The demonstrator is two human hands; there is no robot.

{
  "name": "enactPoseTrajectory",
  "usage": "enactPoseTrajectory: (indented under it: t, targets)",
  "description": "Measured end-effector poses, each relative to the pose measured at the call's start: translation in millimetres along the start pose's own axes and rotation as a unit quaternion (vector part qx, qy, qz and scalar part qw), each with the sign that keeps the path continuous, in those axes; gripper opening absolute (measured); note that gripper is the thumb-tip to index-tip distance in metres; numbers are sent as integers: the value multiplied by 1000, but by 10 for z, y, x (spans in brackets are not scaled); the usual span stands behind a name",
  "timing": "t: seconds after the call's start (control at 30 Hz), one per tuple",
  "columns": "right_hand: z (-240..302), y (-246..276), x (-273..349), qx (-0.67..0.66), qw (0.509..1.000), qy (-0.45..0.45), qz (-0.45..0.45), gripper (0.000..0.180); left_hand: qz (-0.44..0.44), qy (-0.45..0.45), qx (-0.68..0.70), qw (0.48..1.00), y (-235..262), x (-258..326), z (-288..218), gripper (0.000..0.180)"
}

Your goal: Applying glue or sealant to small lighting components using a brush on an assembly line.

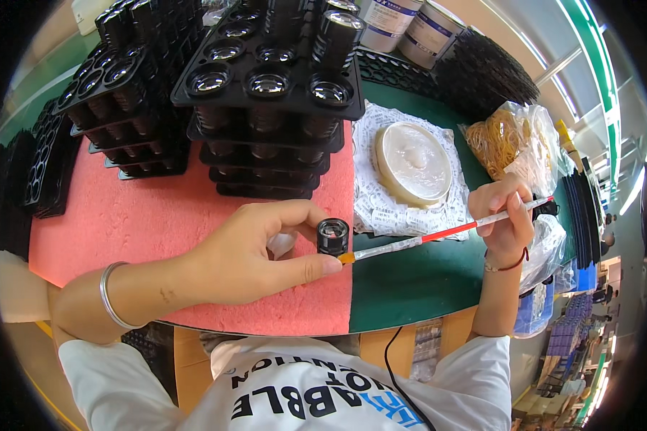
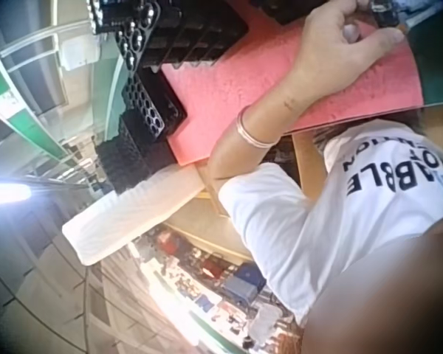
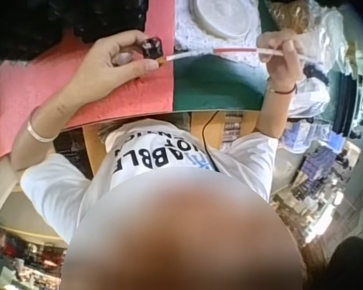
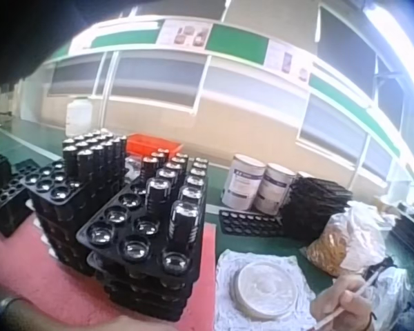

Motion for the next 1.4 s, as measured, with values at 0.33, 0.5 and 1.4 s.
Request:
enactPoseTrajectory:
  t: [0.33,0.5,1.4]
  targets:
    - [-13,-1,4,-4,1000,-3,1,27,2,-22,17,1000,-15,-2,55,21]
    - [-23,8,-9,4,1000,-9,0,27,1,-20,-6,1000,-8,-13,38,20]
    - [-21,17,8,96,993,-62,-12,36,4,-30,-29,999,-6,-11,90,22]
Point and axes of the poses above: each hand's wrist, its own x-axis away from the middle knuckle, its own y-axis out of the back of the hand, z = x × y, the point moved 1 cm from there along -x, towards the middle knuckle, and after that the axes turned 4 degrees about y, right-handed, at the moved point
